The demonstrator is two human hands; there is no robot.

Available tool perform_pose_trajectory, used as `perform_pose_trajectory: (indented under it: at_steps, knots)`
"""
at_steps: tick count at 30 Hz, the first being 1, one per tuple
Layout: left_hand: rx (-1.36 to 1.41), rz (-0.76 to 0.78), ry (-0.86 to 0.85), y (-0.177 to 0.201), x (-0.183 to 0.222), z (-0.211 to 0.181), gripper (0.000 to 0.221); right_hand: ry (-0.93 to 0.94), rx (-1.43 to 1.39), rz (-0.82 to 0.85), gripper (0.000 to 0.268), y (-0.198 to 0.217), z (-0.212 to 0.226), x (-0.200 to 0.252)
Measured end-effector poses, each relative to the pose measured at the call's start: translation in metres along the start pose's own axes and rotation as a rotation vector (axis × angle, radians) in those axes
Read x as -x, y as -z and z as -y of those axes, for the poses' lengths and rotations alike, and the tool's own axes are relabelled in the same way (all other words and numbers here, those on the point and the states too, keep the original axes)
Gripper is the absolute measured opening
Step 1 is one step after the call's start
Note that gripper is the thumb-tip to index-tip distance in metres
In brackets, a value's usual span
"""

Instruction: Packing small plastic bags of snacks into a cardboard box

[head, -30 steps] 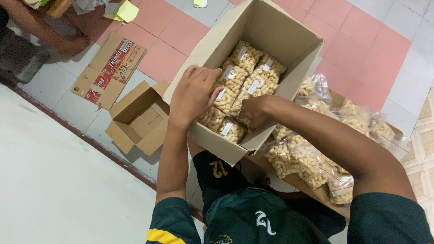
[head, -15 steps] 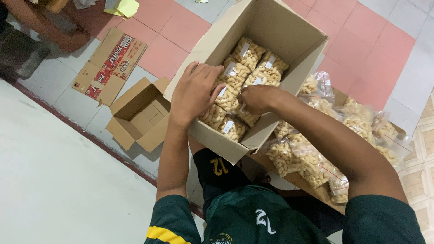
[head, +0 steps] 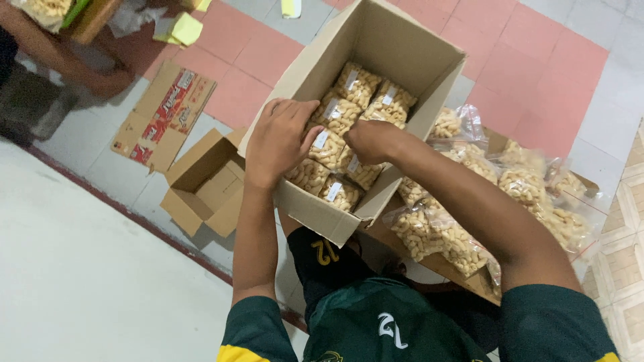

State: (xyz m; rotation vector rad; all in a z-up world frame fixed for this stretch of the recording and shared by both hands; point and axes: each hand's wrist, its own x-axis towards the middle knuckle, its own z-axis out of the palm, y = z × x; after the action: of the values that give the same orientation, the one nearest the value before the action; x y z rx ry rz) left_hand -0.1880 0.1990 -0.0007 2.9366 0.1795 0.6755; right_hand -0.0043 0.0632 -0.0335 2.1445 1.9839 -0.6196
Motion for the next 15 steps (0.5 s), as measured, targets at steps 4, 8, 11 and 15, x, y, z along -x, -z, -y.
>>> perform_pose_trajectory:
  at_steps: [4,8,11,15]
  knots:
    - [-0.015,0.01,-0.025,0.009,-0.001,-0.003,0.037,-0.026,-0.097,-0.136,0.018,0.022,0.012,0.014]
    - [0.011,0.032,-0.013,0.008,-0.002,-0.003,0.035,0.089,-0.173,-0.521,0.013,0.035,0.016,0.033]
    - [-0.011,0.051,-0.01,0.005,0.0,-0.003,0.033,0.182,-0.346,-0.895,0.007,0.039,0.016,0.044]
    - [-0.017,0.105,0.043,0.008,-0.002,-0.011,0.032,0.257,-0.698,-1.28,0.007,0.046,0.02,0.081]
